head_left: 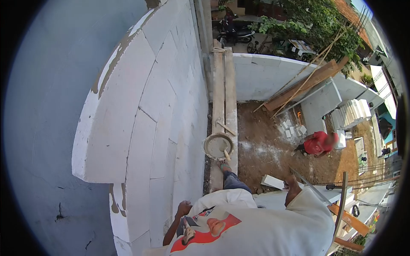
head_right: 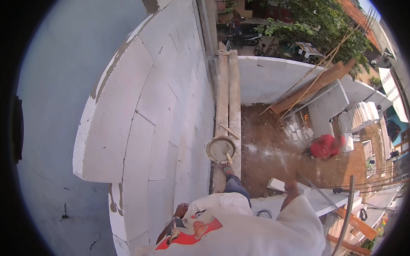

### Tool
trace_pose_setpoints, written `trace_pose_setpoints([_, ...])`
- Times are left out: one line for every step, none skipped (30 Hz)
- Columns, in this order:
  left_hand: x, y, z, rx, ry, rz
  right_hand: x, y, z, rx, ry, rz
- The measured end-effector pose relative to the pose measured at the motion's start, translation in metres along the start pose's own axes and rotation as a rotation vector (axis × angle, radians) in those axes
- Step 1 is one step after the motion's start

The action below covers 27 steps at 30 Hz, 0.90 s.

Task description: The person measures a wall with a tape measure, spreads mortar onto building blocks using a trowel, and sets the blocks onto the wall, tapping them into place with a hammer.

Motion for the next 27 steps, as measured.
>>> trace_pose_setpoints([-0.001,0.010,-0.007,0.012,-0.007,0.017,-0.004,-0.006,-0.010,-0.001,-0.026,0.017])
trace_pose_setpoints([-0.006,0.007,-0.003,0.018,-0.026,0.027,-0.003,-0.006,-0.018,-0.007,-0.050,0.039])
trace_pose_setpoints([-0.007,0.012,-0.003,-0.031,-0.012,-0.018,-0.007,0.001,0.003,0.000,-0.045,0.005])
trace_pose_setpoints([-0.007,0.012,-0.002,-0.080,0.000,-0.060,-0.010,0.014,0.031,0.002,-0.041,-0.026])
trace_pose_setpoints([-0.007,0.016,-0.002,-0.119,-0.018,-0.042,-0.009,0.006,0.010,-0.018,-0.024,0.038])
trace_pose_setpoints([-0.009,0.016,-0.002,-0.129,-0.029,-0.044,-0.012,0.011,0.023,-0.024,-0.031,0.131])
trace_pose_setpoints([-0.008,0.015,-0.002,-0.125,-0.035,-0.060,-0.013,0.018,0.034,-0.013,-0.052,0.213])
trace_pose_setpoints([-0.009,0.012,0.000,-0.115,-0.046,-0.077,-0.020,0.017,0.017,-0.013,-0.094,0.640])
trace_pose_setpoints([-0.008,0.009,0.000,-0.102,-0.061,-0.091,-0.029,0.017,0.009,0.003,-0.108,0.902])
trace_pose_setpoints([-0.007,0.007,0.000,-0.088,-0.077,-0.106,-0.037,0.017,0.002,0.014,-0.126,1.185])
trace_pose_setpoints([-0.006,0.007,-0.003,-0.069,-0.099,-0.115,-0.045,0.017,-0.005,0.020,-0.147,1.448])
trace_pose_setpoints([-0.005,0.006,-0.003,-0.046,-0.114,-0.121,-0.055,0.025,-0.002,-0.047,-0.148,1.556])
trace_pose_setpoints([-0.003,0.006,-0.004,-0.030,-0.129,-0.123,-0.061,0.037,0.007,-0.009,-0.167,1.584])
trace_pose_setpoints([0.001,0.007,-0.005,-0.018,-0.142,-0.118,-0.070,0.047,0.015,0.034,-0.199,1.607])
trace_pose_setpoints([0.004,0.007,-0.003,-0.008,-0.148,-0.115,-0.073,0.055,0.010,0.032,-0.149,1.645])
trace_pose_setpoints([0.008,0.009,-0.002,-0.001,-0.156,-0.111,-0.074,0.060,0.005,0.030,-0.105,1.680])
trace_pose_setpoints([0.011,0.015,-0.002,0.000,-0.165,-0.106,-0.077,0.067,0.006,-0.006,-0.089,1.728])
trace_pose_setpoints([0.014,0.016,0.000,0.002,-0.171,-0.109,-0.076,0.079,0.011,-0.023,-0.075,1.741])
trace_pose_setpoints([0.017,0.019,0.003,0.000,-0.181,-0.117,-0.076,0.090,0.016,-0.045,-0.113,1.899])
trace_pose_setpoints([0.020,0.020,0.007,-0.008,-0.194,-0.135,-0.076,0.096,0.019,-0.064,-0.154,2.057])
trace_pose_setpoints([0.023,0.021,0.011,-0.010,-0.210,-0.168,-0.071,0.101,0.017,-0.137,-0.025,2.068])
trace_pose_setpoints([0.024,0.025,0.017,-0.021,-0.231,-0.217,-0.070,0.114,0.022,-0.016,-0.008,2.066])
trace_pose_setpoints([0.025,0.026,0.023,-0.034,-0.278,-0.331,-0.066,0.129,0.039,0.119,-0.010,2.059])
trace_pose_setpoints([0.024,0.032,0.028,-0.050,-0.317,-0.431,-0.060,0.136,0.037,0.151,0.022,2.068])
trace_pose_setpoints([0.023,0.036,0.029,-0.069,-0.344,-0.499,-0.056,0.136,0.037,0.183,0.041,2.075])
trace_pose_setpoints([0.022,0.066,0.015,-0.093,-0.274,-0.336,-0.054,0.132,0.027,0.055,0.101,2.074])
trace_pose_setpoints([0.021,0.102,-0.003,-0.106,-0.203,-0.171,-0.050,0.126,0.020,-0.064,0.157,2.061])
Point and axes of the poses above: each hand's wrist, its own z-axis towards the middle knuckle, its own x-axis out of the back of the hand, y = z × x, the point moved 5 cm from there along z, towards the middle knuckle, and after that the axes turned 3 degrees about -y, right-handed, at the moved point
